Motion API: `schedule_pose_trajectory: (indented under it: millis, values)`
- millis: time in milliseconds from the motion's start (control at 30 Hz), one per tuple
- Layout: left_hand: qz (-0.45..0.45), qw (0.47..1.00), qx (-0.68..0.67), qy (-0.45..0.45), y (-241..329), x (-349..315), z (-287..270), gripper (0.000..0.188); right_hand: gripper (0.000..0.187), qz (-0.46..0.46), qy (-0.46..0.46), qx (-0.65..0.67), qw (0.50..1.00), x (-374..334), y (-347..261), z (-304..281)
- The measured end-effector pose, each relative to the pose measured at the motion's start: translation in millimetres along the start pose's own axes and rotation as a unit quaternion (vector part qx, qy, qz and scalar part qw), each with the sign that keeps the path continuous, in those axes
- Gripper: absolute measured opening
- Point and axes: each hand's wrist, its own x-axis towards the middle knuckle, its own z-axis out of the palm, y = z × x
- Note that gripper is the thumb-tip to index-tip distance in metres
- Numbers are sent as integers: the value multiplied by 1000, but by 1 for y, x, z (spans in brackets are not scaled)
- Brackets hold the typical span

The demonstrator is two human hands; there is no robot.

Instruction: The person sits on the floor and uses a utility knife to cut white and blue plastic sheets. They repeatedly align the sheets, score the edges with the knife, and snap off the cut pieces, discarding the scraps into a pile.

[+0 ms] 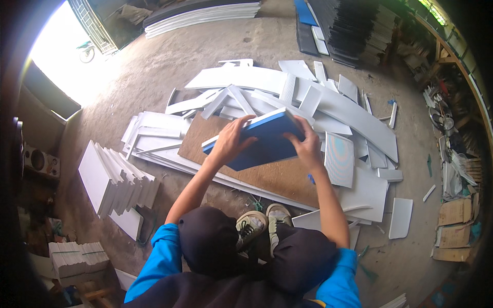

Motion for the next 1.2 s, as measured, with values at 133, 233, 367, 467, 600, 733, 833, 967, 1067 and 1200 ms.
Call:
schedule_pose_trajectory:
  millis: [133, 233, 367, 467, 600, 733, 833, 967, 1067, 1200]
  values:
    - [-113, 990, 50, -62, -42, -29, -2, 51, 42, 132, 53, 88, 986, 4, 22, -25]
    - [-104, 987, 125, -2, -88, -54, 17, 46, 43, 258, 58, 147, 953, -3, 72, -36]
    - [-202, 979, -34, 15, -134, -84, 49, 43, 37, 363, 76, 135, 919, -27, 157, -18]
    - [-254, 967, -22, 24, -152, -104, 66, 44, 40, 389, 80, 99, 912, -40, 181, 5]
    - [-307, 947, -56, 75, -151, -116, 96, 51, 61, 283, 112, -171, 937, -58, 219, 9]
    - [-431, 898, -22, 81, -131, -129, 96, 53, 66, 168, 91, -363, 912, -65, 200, 9]
    - [-442, 893, -66, 50, -119, -135, 97, 47, 61, 241, 85, -182, 950, -68, 188, 7]
    - [-414, 907, -51, 52, -113, -131, 92, 46, 58, 270, 76, -175, 944, -62, 175, 14]
    - [-384, 922, -3, 58, -114, -132, 93, 48, 60, 258, 79, -211, 940, -66, 176, 18]
    - [-413, 908, -28, 57, -112, -130, 94, 49, 60, 246, 88, -221, 940, -66, 169, 21]
